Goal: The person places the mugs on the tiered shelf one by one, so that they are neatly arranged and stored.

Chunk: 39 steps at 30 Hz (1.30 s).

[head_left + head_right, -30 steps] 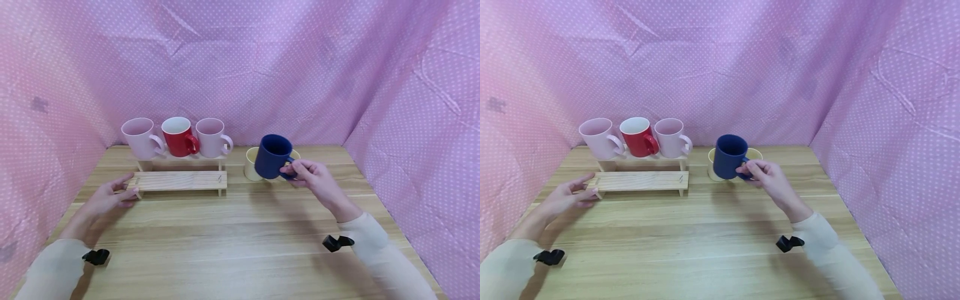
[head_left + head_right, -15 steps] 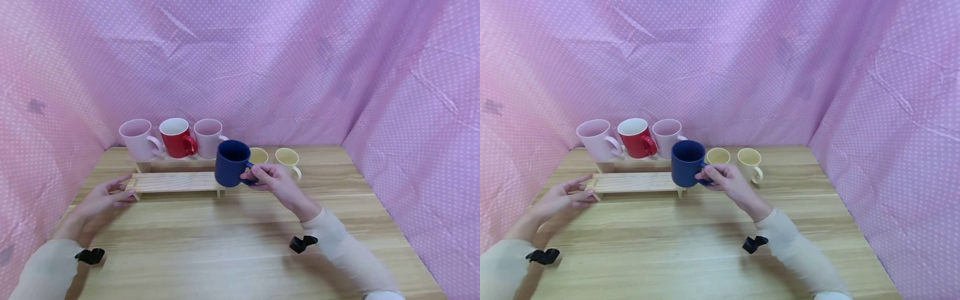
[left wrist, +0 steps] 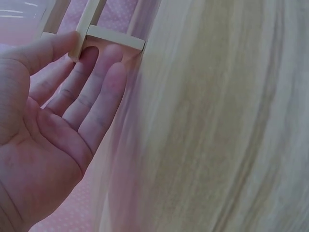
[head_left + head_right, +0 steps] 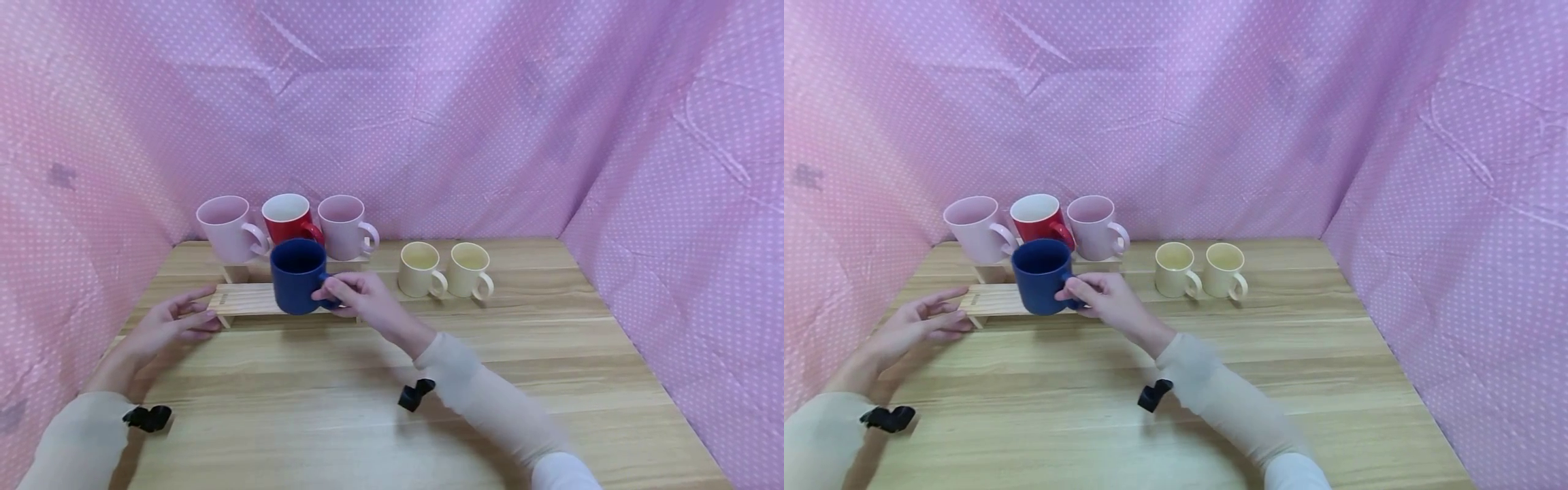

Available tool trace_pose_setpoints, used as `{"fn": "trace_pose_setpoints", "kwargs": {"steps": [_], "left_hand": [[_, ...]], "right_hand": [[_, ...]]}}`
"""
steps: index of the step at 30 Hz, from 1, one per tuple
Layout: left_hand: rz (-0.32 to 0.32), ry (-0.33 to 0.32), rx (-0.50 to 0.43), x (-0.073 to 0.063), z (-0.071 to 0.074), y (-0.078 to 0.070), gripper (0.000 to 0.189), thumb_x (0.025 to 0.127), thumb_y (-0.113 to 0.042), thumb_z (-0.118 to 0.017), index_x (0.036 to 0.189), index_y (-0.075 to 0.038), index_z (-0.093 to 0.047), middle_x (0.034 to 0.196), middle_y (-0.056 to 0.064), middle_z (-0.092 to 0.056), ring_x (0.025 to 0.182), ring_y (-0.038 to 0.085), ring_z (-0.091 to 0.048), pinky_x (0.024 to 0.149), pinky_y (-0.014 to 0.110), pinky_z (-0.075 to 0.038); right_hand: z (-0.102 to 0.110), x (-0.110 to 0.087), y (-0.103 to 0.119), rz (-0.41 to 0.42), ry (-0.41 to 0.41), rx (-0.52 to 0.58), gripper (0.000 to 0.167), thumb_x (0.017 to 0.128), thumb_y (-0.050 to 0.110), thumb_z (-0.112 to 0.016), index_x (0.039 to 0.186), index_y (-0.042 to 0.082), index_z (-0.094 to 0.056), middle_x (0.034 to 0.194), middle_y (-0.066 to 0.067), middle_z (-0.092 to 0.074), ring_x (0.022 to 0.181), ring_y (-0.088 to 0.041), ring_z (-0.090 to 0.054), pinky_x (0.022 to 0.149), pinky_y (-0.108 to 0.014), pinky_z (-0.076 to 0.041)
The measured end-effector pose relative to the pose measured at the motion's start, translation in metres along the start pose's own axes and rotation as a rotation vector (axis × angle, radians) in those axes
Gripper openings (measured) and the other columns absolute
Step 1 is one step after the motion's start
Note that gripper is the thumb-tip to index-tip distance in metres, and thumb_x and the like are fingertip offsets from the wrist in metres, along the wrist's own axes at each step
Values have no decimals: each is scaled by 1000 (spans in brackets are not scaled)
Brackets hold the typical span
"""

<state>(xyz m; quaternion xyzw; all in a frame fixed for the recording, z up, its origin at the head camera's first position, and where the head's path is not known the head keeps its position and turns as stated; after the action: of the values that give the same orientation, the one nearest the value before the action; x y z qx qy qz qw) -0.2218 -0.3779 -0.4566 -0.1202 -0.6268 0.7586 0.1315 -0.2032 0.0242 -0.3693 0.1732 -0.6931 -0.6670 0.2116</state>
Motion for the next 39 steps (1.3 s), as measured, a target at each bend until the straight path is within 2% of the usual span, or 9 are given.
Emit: {"fn": "trace_pose_setpoints", "kwargs": {"steps": [4,7,11,14,18,25,32,35,39], "left_hand": [[12,3,-16,-1,-1,2,62,103,-4,-59,156,3,-27,112,6,-70,96,25,-73,85,38,-63],[26,1,12,-1,-2,2,58,104,-6,-58,155,-2,-32,112,6,-68,93,27,-73,84,39,-63],[37,4,37,-1,-3,3,47,105,-8,-56,148,-11,-39,110,6,-67,88,29,-72,81,41,-64],[27,8,14,0,-3,6,42,105,-6,-56,144,-15,-43,108,5,-68,86,28,-72,79,40,-65],[4,31,-44,0,-3,8,39,106,-5,-52,143,-18,-45,109,4,-69,87,27,-72,80,39,-65],[-13,66,-132,-2,-4,9,37,107,-2,-47,142,-15,-47,110,5,-70,90,26,-72,81,39,-65],[-11,48,-158,-4,-3,8,38,105,1,-51,140,-14,-48,112,4,-70,90,26,-72,80,40,-65],[-4,27,-149,-7,-2,9,37,105,0,-52,139,-15,-49,111,4,-70,89,25,-72,80,40,-65],[22,10,-100,-8,-2,11,37,105,-4,-54,140,-16,-49,110,3,-71,88,24,-72,80,39,-65]], "right_hand": [[-20,17,-10,-25,12,-6,33,106,24,-57,118,-3,-71,113,-13,-74,111,-18,-68,93,-37,-60],[-33,28,-16,-41,7,-27,32,105,26,-59,116,0,-73,111,-7,-75,108,-14,-69,90,-33,-61],[-45,41,-25,-53,17,-51,31,104,28,-59,113,2,-75,109,-3,-76,106,-9,-68,89,-30,-61],[-54,48,-30,-43,18,-82,31,104,28,-60,112,3,-76,107,-2,-76,105,-7,-68,88,-28,-61],[-62,53,-34,-24,-13,-140,30,103,31,-61,110,7,-77,104,2,-77,102,-5,-67,86,-23,-61],[-69,59,-49,16,-56,-180,30,103,31,-61,111,8,-78,100,2,-77,95,-12,-68,85,-18,-59],[-79,64,-53,63,-101,-237,29,103,31,-62,110,8,-78,95,2,-77,93,0,-67,77,-16,-55],[-84,65,-50,46,-99,-228,29,103,32,-62,108,8,-77,93,2,-77,93,0,-67,78,-16,-56],[-85,65,-47,-65,-108,-189,26,102,33,-63,105,12,-77,91,3,-76,96,-11,-69,83,-26,-61]]}}
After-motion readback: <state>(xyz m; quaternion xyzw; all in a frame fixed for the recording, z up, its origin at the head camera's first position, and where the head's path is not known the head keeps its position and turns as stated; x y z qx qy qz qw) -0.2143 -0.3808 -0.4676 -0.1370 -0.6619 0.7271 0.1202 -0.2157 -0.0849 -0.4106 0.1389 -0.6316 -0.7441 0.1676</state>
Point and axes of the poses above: each hand's wrist, its own x-axis towards the middle knuckle, its own z-axis out of the back of the hand, y = z × x, the point moved 1 cm from there along x, towards the middle knuckle
